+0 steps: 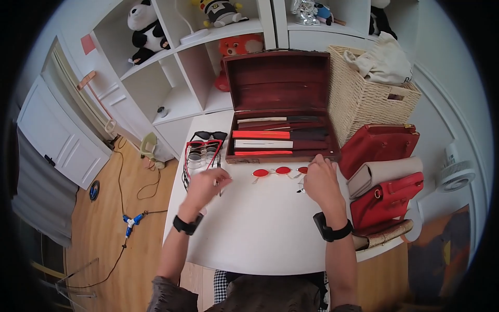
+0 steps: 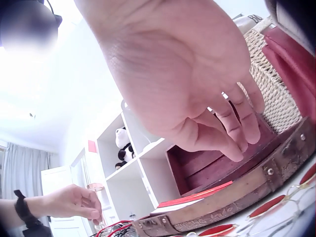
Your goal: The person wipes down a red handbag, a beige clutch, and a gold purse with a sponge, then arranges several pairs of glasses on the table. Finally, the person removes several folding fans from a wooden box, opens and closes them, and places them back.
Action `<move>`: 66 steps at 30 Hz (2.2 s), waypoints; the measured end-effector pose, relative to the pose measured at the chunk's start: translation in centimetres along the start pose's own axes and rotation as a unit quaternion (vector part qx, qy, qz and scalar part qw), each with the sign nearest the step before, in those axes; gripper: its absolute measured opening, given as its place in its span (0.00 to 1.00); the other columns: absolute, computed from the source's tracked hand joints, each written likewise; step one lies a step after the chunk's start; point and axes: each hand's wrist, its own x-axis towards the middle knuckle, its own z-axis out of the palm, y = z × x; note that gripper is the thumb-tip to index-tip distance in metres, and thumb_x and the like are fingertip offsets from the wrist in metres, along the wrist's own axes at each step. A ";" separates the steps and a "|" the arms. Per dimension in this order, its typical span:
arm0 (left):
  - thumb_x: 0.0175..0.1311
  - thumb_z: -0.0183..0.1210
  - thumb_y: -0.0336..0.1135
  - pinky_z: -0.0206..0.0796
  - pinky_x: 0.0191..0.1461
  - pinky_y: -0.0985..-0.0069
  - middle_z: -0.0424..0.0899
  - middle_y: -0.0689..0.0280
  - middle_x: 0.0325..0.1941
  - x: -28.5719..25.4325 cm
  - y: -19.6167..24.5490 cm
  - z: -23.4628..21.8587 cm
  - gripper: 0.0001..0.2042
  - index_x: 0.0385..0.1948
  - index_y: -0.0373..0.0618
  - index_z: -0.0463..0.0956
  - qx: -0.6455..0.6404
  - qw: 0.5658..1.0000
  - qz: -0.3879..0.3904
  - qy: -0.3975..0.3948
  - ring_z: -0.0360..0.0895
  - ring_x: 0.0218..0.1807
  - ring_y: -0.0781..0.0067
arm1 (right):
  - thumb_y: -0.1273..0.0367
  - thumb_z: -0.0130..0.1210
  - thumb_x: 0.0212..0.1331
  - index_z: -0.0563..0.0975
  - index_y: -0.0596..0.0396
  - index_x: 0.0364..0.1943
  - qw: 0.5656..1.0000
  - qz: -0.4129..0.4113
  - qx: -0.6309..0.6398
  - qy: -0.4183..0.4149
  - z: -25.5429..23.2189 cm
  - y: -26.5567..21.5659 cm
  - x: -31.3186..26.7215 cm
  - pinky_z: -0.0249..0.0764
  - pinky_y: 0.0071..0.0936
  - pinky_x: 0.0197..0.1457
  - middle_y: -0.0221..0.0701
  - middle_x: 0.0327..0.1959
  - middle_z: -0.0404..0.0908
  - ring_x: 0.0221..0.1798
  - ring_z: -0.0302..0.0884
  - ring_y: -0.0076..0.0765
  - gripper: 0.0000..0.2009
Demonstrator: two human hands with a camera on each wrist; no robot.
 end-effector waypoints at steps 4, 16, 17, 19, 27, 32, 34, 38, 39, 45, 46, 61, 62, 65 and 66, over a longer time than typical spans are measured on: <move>0.53 0.67 0.33 0.72 0.44 0.65 0.84 0.63 0.37 0.3 -6.7 -1.8 0.10 0.37 0.47 0.79 0.073 0.992 -0.045 0.088 0.79 0.41 0.59 | 0.77 0.58 0.48 0.82 0.64 0.35 0.998 -0.049 0.039 0.032 -0.6 -1.4 -0.7 0.63 0.40 0.57 0.41 0.40 0.77 0.49 0.73 0.46 0.09; 0.55 0.64 0.35 0.66 0.55 0.62 0.83 0.64 0.43 1.3 -10.8 -0.2 0.12 0.41 0.51 0.82 0.266 0.963 -0.042 0.007 0.74 0.50 0.57 | 0.77 0.58 0.48 0.81 0.65 0.41 0.997 -0.060 0.041 0.031 -1.6 -1.9 -2.5 0.61 0.39 0.61 0.41 0.41 0.76 0.51 0.73 0.45 0.14; 0.56 0.63 0.36 0.67 0.55 0.62 0.83 0.62 0.42 1.1 -10.5 -0.3 0.09 0.38 0.48 0.83 0.261 0.963 -0.070 -0.013 0.74 0.49 0.55 | 0.77 0.58 0.48 0.81 0.65 0.42 0.997 -0.057 0.044 0.030 -1.6 -1.9 -2.6 0.61 0.39 0.61 0.41 0.41 0.76 0.51 0.73 0.45 0.14; 0.56 0.62 0.36 0.68 0.52 0.61 0.84 0.62 0.38 0.6 -10.1 -0.3 0.08 0.35 0.48 0.84 0.258 0.964 -0.054 -0.019 0.77 0.46 0.56 | 0.77 0.58 0.48 0.81 0.65 0.41 0.997 -0.059 0.045 0.026 -1.4 -2.1 -2.7 0.61 0.39 0.61 0.42 0.41 0.76 0.50 0.73 0.45 0.14; 0.58 0.58 0.38 0.75 0.43 0.56 0.85 0.52 0.30 -1.4 -8.8 -0.8 0.09 0.29 0.43 0.83 0.094 0.976 -0.184 -0.075 0.82 0.36 0.45 | 0.77 0.57 0.48 0.81 0.66 0.41 0.994 -0.091 0.054 0.028 -1.1 -2.6 -2.9 0.60 0.40 0.61 0.42 0.42 0.77 0.49 0.73 0.45 0.14; 0.55 0.56 0.35 0.76 0.42 0.55 0.83 0.44 0.29 -3.0 -7.8 -0.8 0.11 0.26 0.35 0.81 0.084 0.955 -0.268 -0.092 0.82 0.34 0.42 | 0.78 0.56 0.48 0.81 0.67 0.40 0.994 -0.085 0.063 0.025 -1.5 -3.0 -3.2 0.60 0.40 0.62 0.42 0.44 0.78 0.50 0.73 0.45 0.13; 0.55 0.55 0.35 0.76 0.42 0.55 0.83 0.45 0.27 -3.7 -7.8 -0.9 0.11 0.25 0.35 0.81 0.095 0.953 -0.267 -0.108 0.82 0.34 0.43 | 0.78 0.56 0.48 0.81 0.67 0.40 0.994 -0.089 0.061 0.025 -1.5 -3.0 -3.3 0.60 0.40 0.63 0.42 0.44 0.78 0.50 0.73 0.45 0.13; 0.57 0.53 0.35 0.76 0.42 0.58 0.84 0.52 0.22 -5.8 -7.6 -1.8 0.12 0.24 0.37 0.82 0.078 0.944 -0.285 -0.148 0.84 0.33 0.48 | 0.78 0.55 0.49 0.80 0.67 0.41 0.995 -0.085 0.054 0.008 -1.8 -2.9 -3.6 0.61 0.39 0.63 0.42 0.45 0.78 0.51 0.73 0.46 0.14; 0.57 0.53 0.35 0.76 0.42 0.58 0.84 0.52 0.22 -6.5 -7.6 -2.1 0.12 0.24 0.37 0.82 0.077 0.944 -0.283 -0.150 0.84 0.33 0.48 | 0.78 0.55 0.49 0.80 0.67 0.41 0.995 -0.082 0.053 0.008 -1.9 -3.0 -3.8 0.61 0.39 0.63 0.42 0.45 0.78 0.51 0.73 0.46 0.14; 0.61 0.53 0.34 0.75 0.40 0.68 0.87 0.64 0.24 -8.8 -5.7 -4.3 0.11 0.30 0.40 0.84 0.069 0.919 -0.363 -0.136 0.85 0.33 0.63 | 0.77 0.55 0.50 0.77 0.67 0.47 0.993 -0.094 0.071 -0.002 -2.0 -4.1 -4.6 0.62 0.40 0.62 0.44 0.44 0.78 0.51 0.73 0.49 0.17; 0.61 0.53 0.34 0.75 0.40 0.68 0.87 0.64 0.24 -9.3 -5.8 -4.1 0.11 0.30 0.40 0.84 0.070 0.918 -0.365 -0.136 0.85 0.33 0.63 | 0.77 0.55 0.50 0.77 0.67 0.48 0.992 -0.109 0.069 -0.013 -1.8 -4.3 -4.7 0.62 0.41 0.61 0.45 0.44 0.78 0.51 0.73 0.49 0.18; 0.65 0.53 0.34 0.73 0.33 0.63 0.85 0.58 0.23 -17.3 -0.4 -8.1 0.09 0.33 0.41 0.81 0.180 0.895 -0.409 -0.018 0.83 0.29 0.55 | 0.71 0.50 0.63 0.65 0.71 0.60 0.955 -0.191 0.200 -0.109 -1.6 -9.1 -6.8 0.69 0.44 0.56 0.51 0.45 0.77 0.49 0.75 0.54 0.23; 0.66 0.53 0.32 0.72 0.32 0.67 0.85 0.60 0.22 -17.3 0.8 -8.4 0.08 0.35 0.41 0.82 0.120 0.915 -0.385 -0.002 0.83 0.27 0.60 | 0.70 0.49 0.65 0.64 0.71 0.60 0.940 -0.220 0.237 -0.110 -1.4 -9.7 -6.9 0.70 0.44 0.56 0.52 0.47 0.77 0.49 0.75 0.55 0.23; 0.66 0.54 0.28 0.70 0.29 0.77 0.85 0.62 0.21 -16.8 3.8 -7.9 0.08 0.41 0.41 0.81 0.028 0.945 -0.327 0.011 0.83 0.23 0.73 | 0.70 0.48 0.68 0.62 0.67 0.64 0.911 -0.235 0.296 -0.166 -1.2 -11.3 -7.5 0.68 0.41 0.62 0.50 0.57 0.73 0.57 0.72 0.55 0.24; 0.67 0.54 0.29 0.70 0.29 0.78 0.85 0.62 0.21 -16.3 4.6 -7.4 0.08 0.41 0.41 0.81 -0.028 0.943 -0.330 -0.011 0.83 0.23 0.74 | 0.70 0.48 0.68 0.62 0.67 0.64 0.912 -0.232 0.294 -0.166 -1.0 -11.6 -7.8 0.68 0.41 0.62 0.50 0.57 0.73 0.57 0.72 0.55 0.24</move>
